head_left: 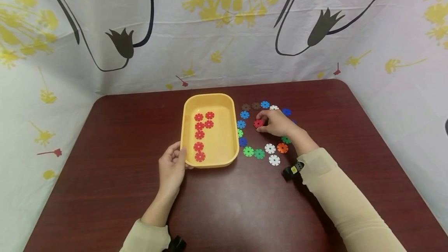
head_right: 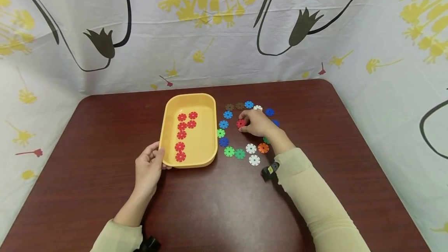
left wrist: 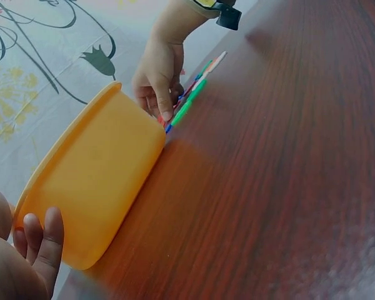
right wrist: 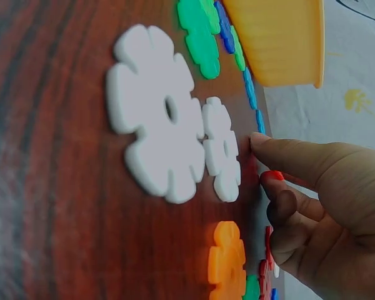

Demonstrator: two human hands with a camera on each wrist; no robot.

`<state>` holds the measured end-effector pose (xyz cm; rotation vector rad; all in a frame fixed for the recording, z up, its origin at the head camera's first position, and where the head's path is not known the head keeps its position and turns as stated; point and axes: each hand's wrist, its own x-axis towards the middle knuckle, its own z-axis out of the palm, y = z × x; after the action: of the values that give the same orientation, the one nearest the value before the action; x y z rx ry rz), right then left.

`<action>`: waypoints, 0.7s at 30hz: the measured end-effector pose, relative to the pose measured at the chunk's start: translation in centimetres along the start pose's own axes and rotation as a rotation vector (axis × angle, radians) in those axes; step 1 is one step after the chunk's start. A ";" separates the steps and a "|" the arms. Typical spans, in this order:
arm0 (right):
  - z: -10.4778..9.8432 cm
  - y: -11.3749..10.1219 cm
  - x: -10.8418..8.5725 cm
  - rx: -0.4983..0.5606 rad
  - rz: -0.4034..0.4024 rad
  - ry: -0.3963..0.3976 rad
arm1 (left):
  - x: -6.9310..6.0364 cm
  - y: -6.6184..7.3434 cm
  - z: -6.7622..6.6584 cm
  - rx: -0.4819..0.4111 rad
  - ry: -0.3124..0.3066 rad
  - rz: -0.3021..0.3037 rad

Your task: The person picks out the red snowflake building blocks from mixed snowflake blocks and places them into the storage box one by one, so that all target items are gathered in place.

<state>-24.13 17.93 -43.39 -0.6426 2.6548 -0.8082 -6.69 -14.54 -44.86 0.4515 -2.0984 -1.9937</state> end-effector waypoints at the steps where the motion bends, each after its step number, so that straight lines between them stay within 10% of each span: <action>1: 0.0 0.0 -0.1 -0.001 -0.002 0.002 | 0.0 0.0 0.0 -0.002 -0.002 0.001; 21: 0.0 -1.4 0.1 0.101 -0.094 0.192 | 0.0 0.4 -0.1 0.004 -0.015 -0.023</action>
<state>-23.75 16.85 -42.57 -0.7006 2.7482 -1.0727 -6.68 -14.58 -44.48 0.4649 -2.1161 -2.0115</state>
